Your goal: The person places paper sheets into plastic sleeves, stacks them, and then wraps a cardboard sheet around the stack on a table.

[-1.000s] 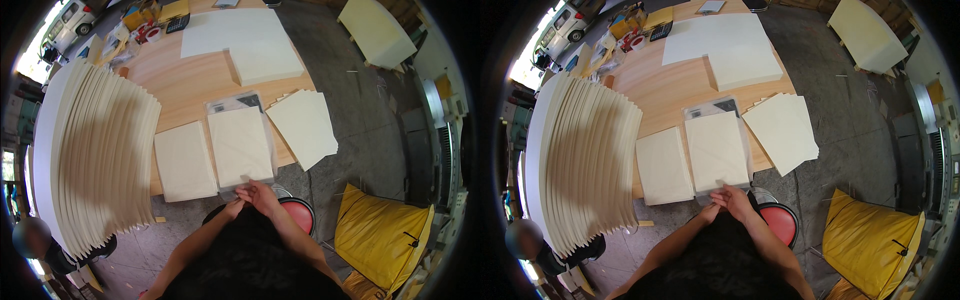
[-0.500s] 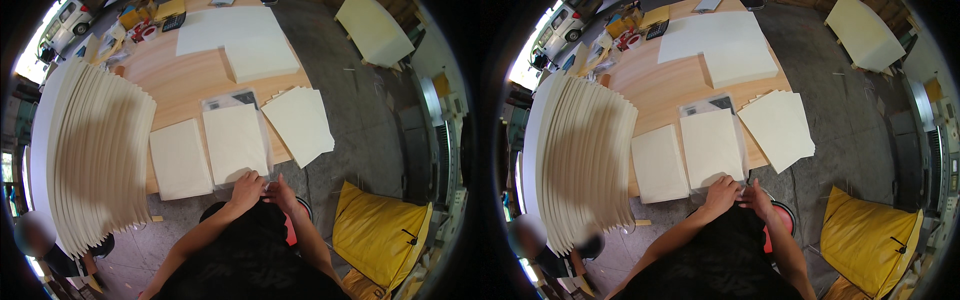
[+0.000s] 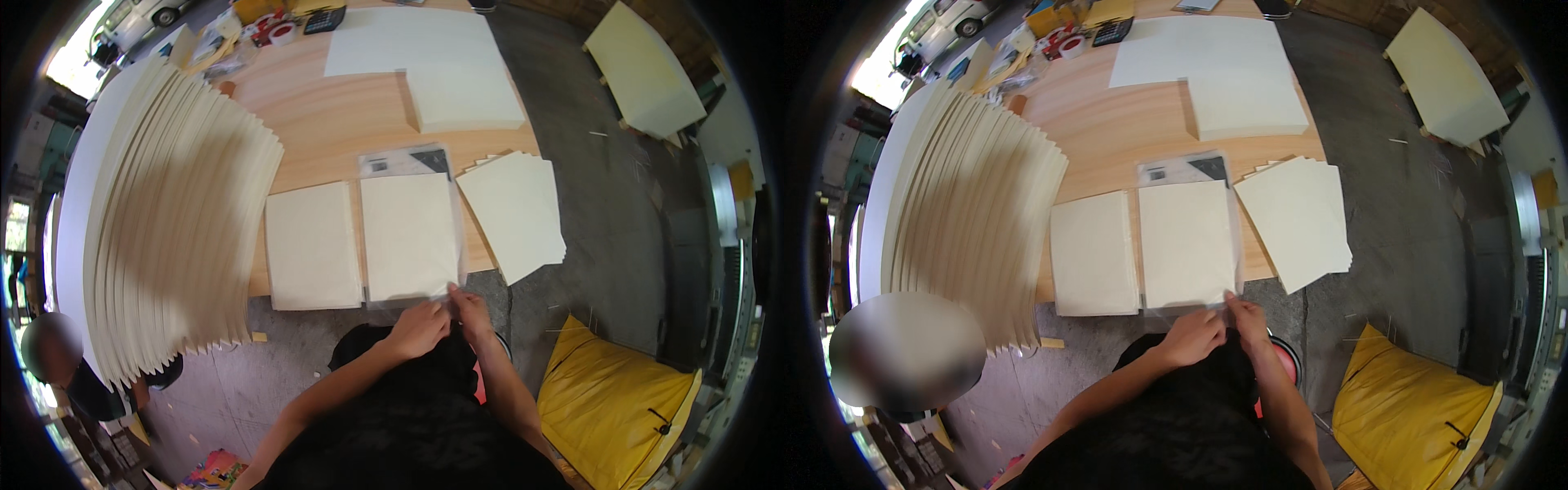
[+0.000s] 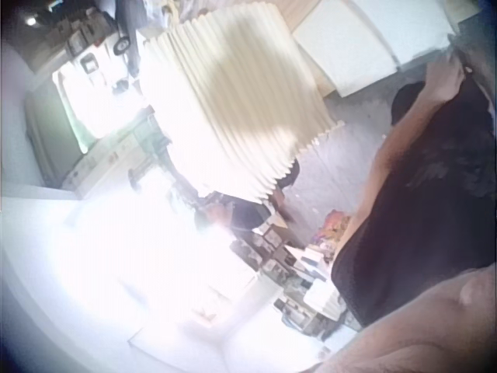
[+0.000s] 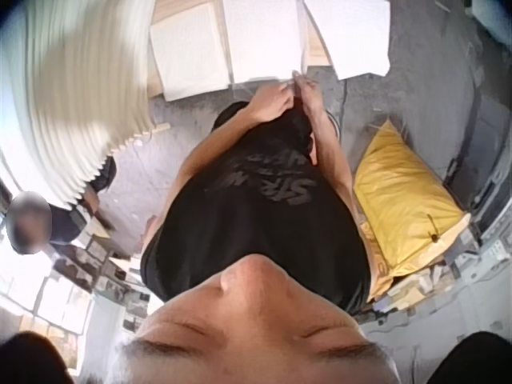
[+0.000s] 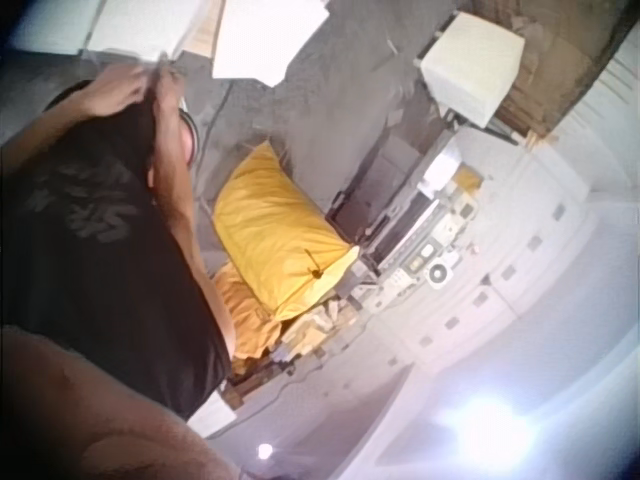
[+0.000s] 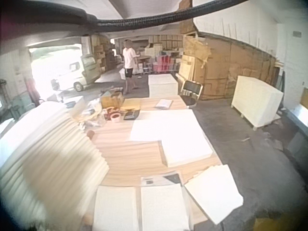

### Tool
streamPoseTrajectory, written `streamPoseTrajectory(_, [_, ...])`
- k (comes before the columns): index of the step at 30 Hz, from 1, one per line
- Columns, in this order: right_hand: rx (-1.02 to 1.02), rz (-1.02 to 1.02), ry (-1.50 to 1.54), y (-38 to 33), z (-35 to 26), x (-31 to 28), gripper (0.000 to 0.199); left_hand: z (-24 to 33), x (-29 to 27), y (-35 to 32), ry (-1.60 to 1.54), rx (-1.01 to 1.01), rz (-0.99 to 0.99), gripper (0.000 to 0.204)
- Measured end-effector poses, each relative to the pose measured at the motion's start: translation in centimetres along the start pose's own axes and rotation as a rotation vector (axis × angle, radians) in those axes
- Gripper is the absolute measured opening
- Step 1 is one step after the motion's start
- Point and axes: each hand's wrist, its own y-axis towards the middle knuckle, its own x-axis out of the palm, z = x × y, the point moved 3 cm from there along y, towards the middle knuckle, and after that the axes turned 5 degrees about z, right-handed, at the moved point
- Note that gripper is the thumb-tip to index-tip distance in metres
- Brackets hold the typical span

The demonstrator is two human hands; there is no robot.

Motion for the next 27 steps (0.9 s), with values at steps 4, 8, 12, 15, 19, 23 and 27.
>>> streamPoseTrajectory(4, [0.003,-0.091,-0.013,-0.4,-1.0,0.0,0.035,-7.5,-3.8,-14.9,-0.035,-0.513,-0.040,0.016])
streamPoseTrajectory(8, [0.015,-0.227,-0.126,-2.2,-2.2,-0.5,0.035,-20.3,-3.4,-42.4,0.566,-1.350,-0.121,0.018])
streamPoseTrajectory(12, [-0.442,-0.002,-0.835,-2.1,-3.3,-4.6,0.021,-14.4,-6.4,-34.9,0.498,-0.970,0.296,0.033])
streamPoseTrajectory(15, [-1.209,0.163,-1.342,-5.1,-5.8,-2.9,0.041,-8.7,-6.3,-21.7,0.524,-0.431,0.552,0.041])
streamPoseTrajectory(19, [-1.581,0.008,-1.454,-5.1,-6.2,-0.1,0.061,-5.3,-5.8,-10.5,0.632,-0.018,0.673,0.034])
streamPoseTrajectory(23, [-1.545,-0.010,-1.437,-5.2,-6.6,0.2,0.049,-5.8,-6.3,-8.0,0.568,-0.030,0.608,0.014])
streamPoseTrajectory(27, [-1.356,-0.052,-1.134,-7.0,-7.5,0.2,0.026,-4.5,-6.8,-8.3,0.310,-0.075,0.720,0.016])
